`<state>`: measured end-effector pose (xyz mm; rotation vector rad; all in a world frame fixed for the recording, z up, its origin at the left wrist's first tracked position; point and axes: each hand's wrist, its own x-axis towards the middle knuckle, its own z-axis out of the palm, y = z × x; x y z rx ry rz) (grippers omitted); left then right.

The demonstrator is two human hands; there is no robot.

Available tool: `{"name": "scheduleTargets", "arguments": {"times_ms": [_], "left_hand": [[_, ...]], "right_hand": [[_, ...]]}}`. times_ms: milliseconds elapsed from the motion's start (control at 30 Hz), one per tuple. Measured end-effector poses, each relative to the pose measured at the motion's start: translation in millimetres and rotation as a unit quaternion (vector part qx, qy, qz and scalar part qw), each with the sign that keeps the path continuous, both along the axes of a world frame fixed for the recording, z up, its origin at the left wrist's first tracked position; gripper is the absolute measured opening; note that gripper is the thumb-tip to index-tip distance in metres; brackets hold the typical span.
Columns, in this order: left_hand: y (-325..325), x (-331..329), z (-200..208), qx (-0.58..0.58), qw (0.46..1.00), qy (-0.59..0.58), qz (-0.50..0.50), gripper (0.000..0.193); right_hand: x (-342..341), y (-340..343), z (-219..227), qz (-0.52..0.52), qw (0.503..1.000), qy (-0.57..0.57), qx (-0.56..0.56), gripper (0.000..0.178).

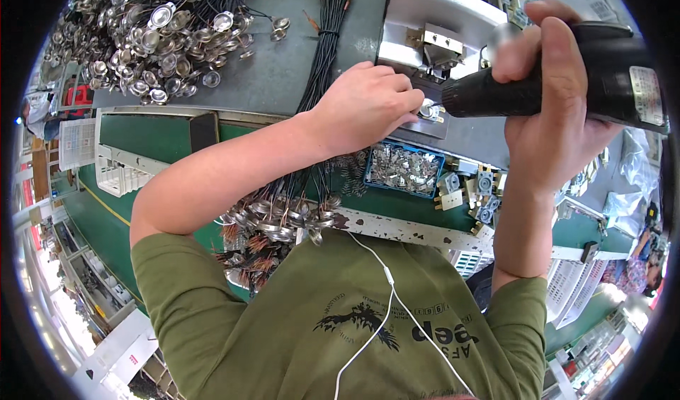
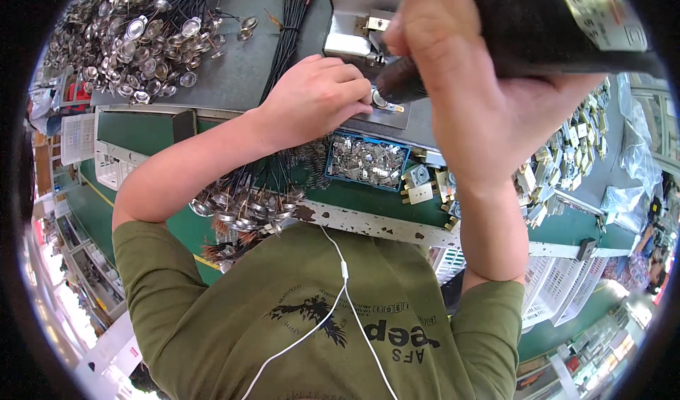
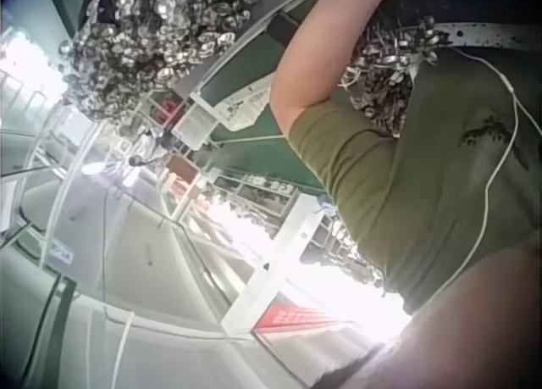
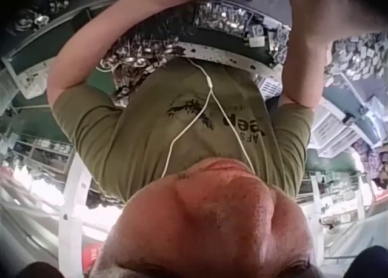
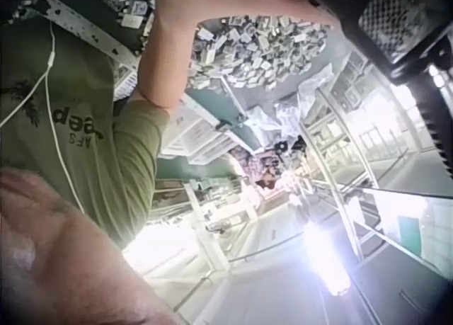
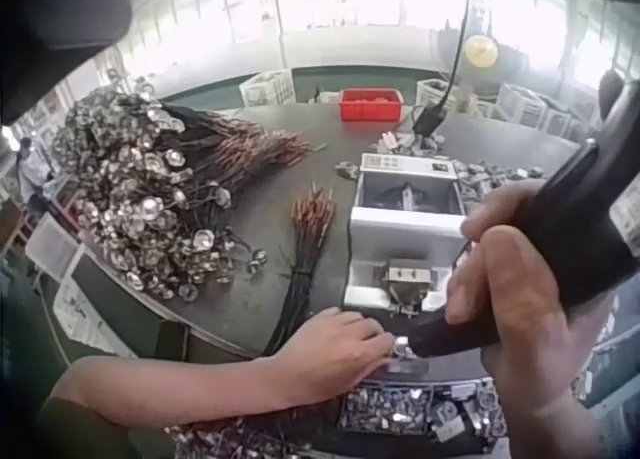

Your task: Assemble electronic components by connecting wire harnesses and securing parts with an electric screwdriver.

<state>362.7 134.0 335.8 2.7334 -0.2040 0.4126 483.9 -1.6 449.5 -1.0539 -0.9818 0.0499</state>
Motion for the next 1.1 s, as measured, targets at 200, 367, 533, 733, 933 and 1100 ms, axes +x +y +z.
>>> {"name": "scheduleTargets", "arguments": {"times_ms": [200,367,533,733,933,1100], "left_hand": [[1.8,-7.1,-13.9,-0.058,0.997,-0.051,0.005,0.011],[3.0,-7.7,-14.8,-0.080,0.996,-0.029,0.011,0.010],[4.3,-6.7,-18.4,-0.103,0.994,-0.029,0.007,0.009],[4.1,-4.0,-14.6,-0.097,0.994,-0.044,-0.002,0.010],[3.4,-5.5,-15.2,-0.079,0.996,-0.045,0.014,0.008],[2.0,-4.9,-12.1,-0.112,0.993,-0.017,0.021,0.010]], "right_hand": [[-25.7,8.6,-1.5,-0.058,0.995,0.044,-0.064,0.013],[-32.8,11.5,-2.3,-0.078,0.977,0.118,-0.158,0.012],[-24.6,15.6,-14.6,-0.072,0.981,0.100,-0.153,0.010],[-8.4,26.9,-33.1,-0.007,0.994,0.068,-0.087,0.015],[10.2,30.6,-1.7,0.129,0.956,0.112,-0.240,0.015],[11.9,36.8,-7.3,0.101,0.963,0.113,-0.221,0.013]]}}
